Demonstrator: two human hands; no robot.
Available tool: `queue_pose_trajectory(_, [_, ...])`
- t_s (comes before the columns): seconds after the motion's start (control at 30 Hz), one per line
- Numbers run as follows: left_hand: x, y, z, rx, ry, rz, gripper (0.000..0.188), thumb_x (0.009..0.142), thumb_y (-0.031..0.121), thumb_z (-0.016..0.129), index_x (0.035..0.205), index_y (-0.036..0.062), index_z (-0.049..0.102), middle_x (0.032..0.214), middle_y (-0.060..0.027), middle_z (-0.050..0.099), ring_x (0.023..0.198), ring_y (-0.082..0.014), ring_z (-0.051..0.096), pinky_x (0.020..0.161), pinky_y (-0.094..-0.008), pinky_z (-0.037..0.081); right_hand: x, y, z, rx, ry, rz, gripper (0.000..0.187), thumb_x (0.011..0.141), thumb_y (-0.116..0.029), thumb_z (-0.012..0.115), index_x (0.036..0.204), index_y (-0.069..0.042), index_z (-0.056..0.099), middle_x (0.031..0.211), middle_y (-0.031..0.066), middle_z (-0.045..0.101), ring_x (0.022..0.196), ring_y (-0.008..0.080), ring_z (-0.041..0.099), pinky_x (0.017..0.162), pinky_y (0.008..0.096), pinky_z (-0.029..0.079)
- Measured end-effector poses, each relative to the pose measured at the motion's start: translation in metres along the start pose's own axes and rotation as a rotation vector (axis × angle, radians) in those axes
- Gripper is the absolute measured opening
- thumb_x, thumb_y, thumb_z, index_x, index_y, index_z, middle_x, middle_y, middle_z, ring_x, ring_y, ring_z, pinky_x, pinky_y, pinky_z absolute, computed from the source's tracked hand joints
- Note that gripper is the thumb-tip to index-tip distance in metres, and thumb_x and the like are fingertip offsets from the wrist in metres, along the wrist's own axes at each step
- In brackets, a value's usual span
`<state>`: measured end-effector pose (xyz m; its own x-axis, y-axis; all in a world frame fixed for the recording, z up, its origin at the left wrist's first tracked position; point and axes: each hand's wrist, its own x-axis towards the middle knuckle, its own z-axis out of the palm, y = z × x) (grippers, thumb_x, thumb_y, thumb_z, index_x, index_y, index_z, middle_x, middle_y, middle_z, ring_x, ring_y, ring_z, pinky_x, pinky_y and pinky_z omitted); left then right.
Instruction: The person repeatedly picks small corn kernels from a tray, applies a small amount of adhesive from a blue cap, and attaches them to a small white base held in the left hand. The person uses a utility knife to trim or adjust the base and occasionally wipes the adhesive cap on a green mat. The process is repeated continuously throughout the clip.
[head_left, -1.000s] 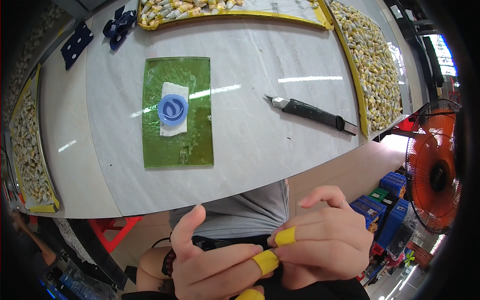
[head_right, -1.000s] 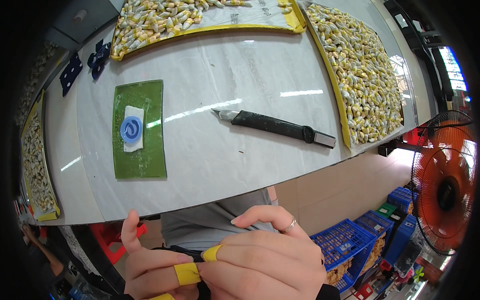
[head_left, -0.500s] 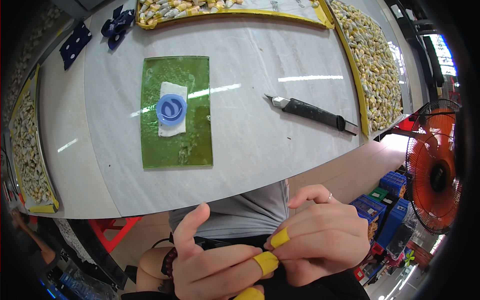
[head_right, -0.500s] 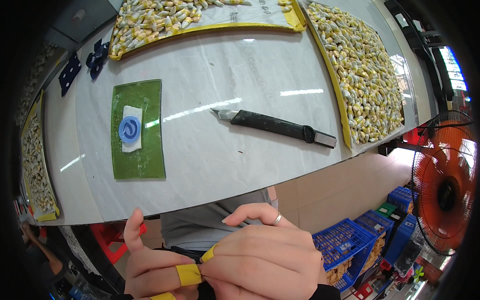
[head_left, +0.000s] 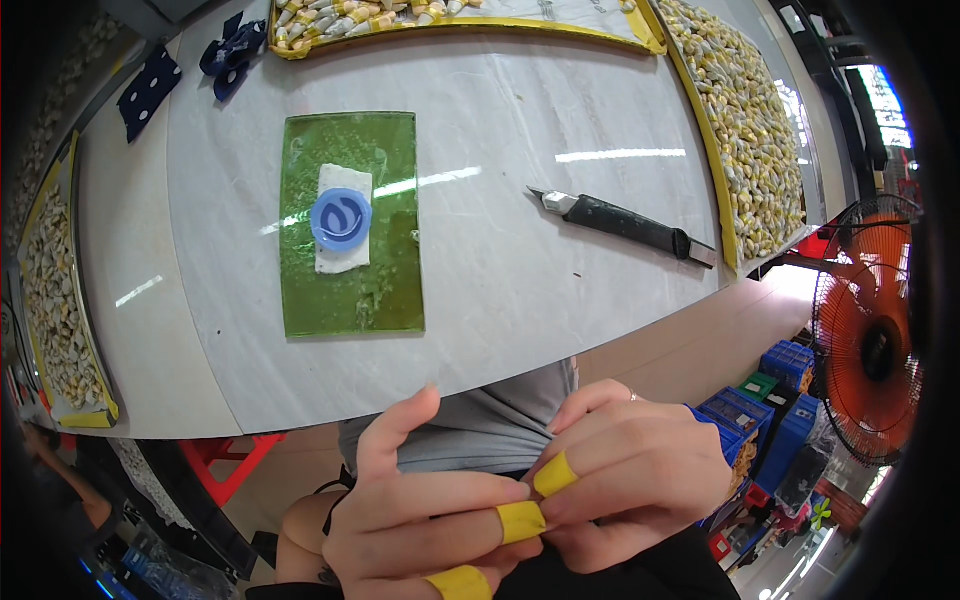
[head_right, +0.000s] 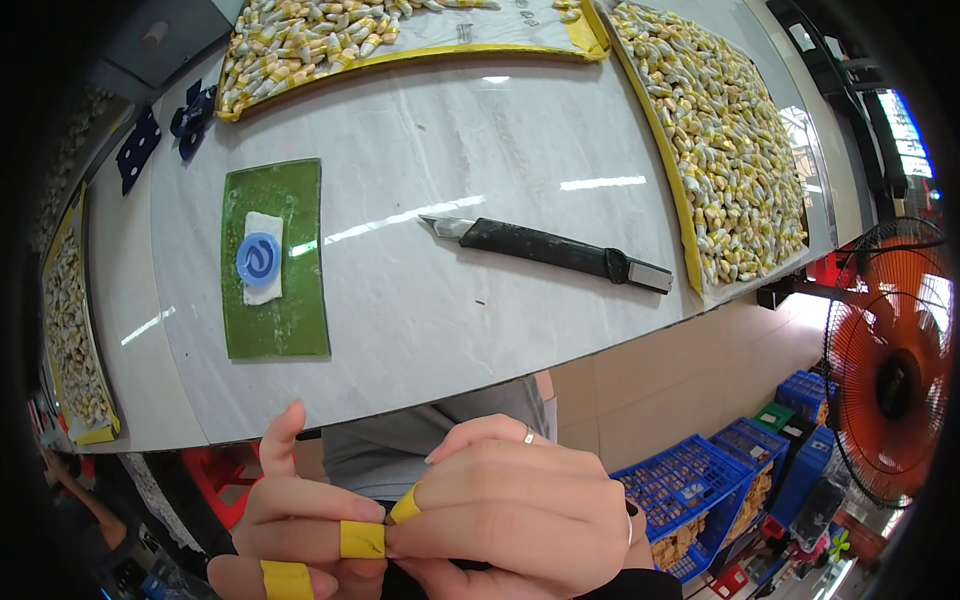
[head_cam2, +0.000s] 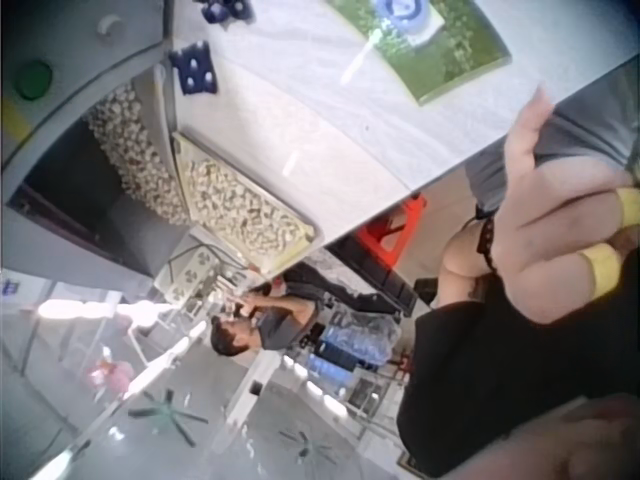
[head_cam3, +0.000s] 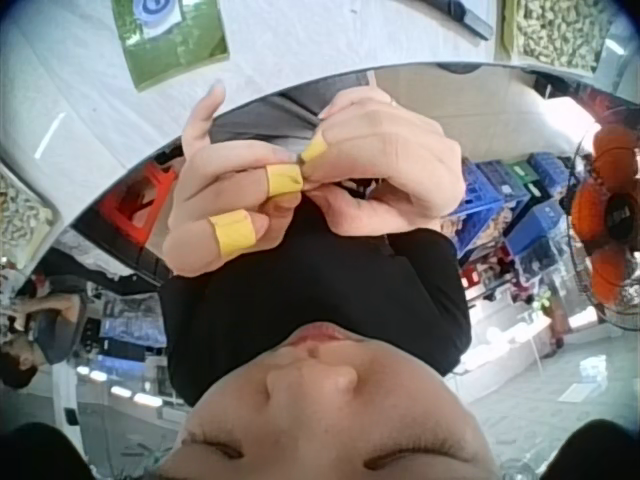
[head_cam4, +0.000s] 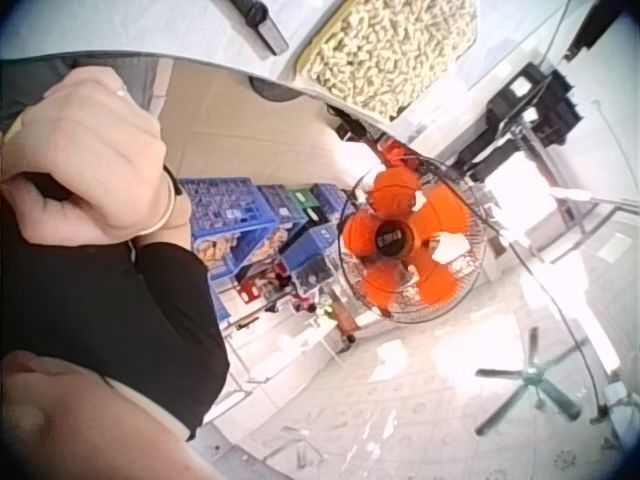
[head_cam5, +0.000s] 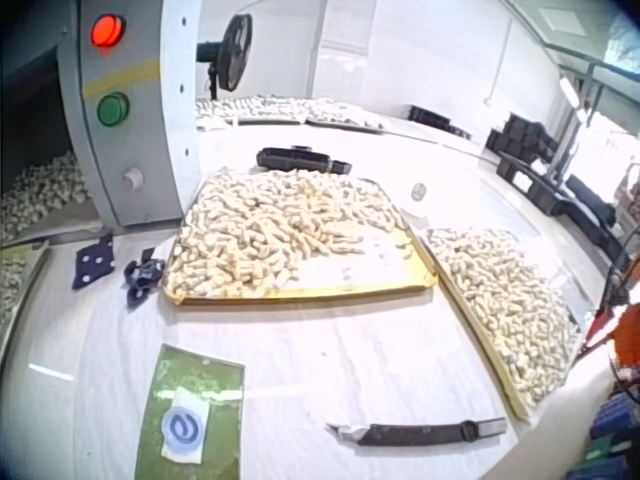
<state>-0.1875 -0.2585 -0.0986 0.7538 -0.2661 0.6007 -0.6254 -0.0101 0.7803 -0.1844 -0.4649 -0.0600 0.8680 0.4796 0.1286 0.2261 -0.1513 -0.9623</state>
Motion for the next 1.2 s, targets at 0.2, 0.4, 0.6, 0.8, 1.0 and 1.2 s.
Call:
queue_pose_trajectory(0.2, [0.006,0.036,0.012,0.113,0.089,-0.383,0.025,0.080,0.013,0.077,0.068,0.0145,0.055,0.072,0.0077,0.066,0.079,-0.0103,0.070,0.099,-0.0572,0.041,-0.001,-0.012,0.008,-0.154,0.116,0.059,0.021,0.071,-0.011,0.080,0.089,-0.008,0.070,0.083,0.0047,0.071,0.075,0.0184,0.070,0.079,0.0346,0.049])
queue_pose_trajectory(0.4, [0.015,0.037,-0.008,0.225,-0.187,-0.263,0.023,0.083,0.012,0.074,0.083,0.0139,0.051,0.085,-0.0001,0.068,0.086,-0.0175,0.069,0.102,-0.0646,0.035,0.003,-0.019,0.029,-0.416,0.335,0.040,0.011,0.075,-0.011,0.075,0.080,-0.011,0.065,0.070,0.0023,0.069,0.065,0.0155,0.070,0.075,0.0339,0.049])
queue_pose_trajectory(0.6, [0.002,0.034,0.013,0.247,0.072,-0.293,0.022,0.081,0.015,0.076,0.069,0.0173,0.058,0.071,0.0082,0.067,0.077,-0.0064,0.069,0.100,-0.0561,0.041,0.006,-0.024,0.031,-0.501,0.326,0.054,0.009,0.075,-0.009,0.072,0.079,-0.012,0.064,0.069,0.0021,0.069,0.063,0.0149,0.069,0.076,0.0347,0.048])
queue_pose_trajectory(0.8, [0.002,0.037,0.014,0.222,0.073,-0.349,0.020,0.081,0.015,0.076,0.071,0.0183,0.059,0.071,0.0086,0.067,0.077,-0.0062,0.069,0.101,-0.0559,0.040,0.006,-0.020,0.020,-0.365,0.244,0.044,0.009,0.073,-0.006,0.069,0.080,-0.010,0.066,0.071,0.0034,0.070,0.065,0.0147,0.070,0.079,0.0346,0.047])
queue_pose_trajectory(1.0, [0.002,0.034,0.010,0.253,-0.012,-0.313,0.028,0.082,0.015,0.075,0.067,0.0181,0.052,0.074,0.0111,0.066,0.080,-0.0062,0.069,0.102,-0.0581,0.038,0.006,-0.019,0.021,-0.386,0.253,0.050,0.009,0.073,-0.005,0.068,0.081,-0.009,0.066,0.070,0.0040,0.070,0.065,0.0146,0.069,0.081,0.0348,0.047])
queue_pose_trajectory(1.2, [0.020,0.051,0.037,0.199,0.264,-0.473,0.015,0.084,0.013,0.072,0.088,0.0120,0.057,0.091,0.0010,0.068,0.091,-0.0160,0.067,0.104,-0.0647,0.033,0.004,-0.017,0.024,-0.370,0.290,0.043,0.012,0.074,-0.003,0.067,0.084,-0.009,0.066,0.071,0.0041,0.070,0.067,0.0145,0.069,0.083,0.0358,0.047])
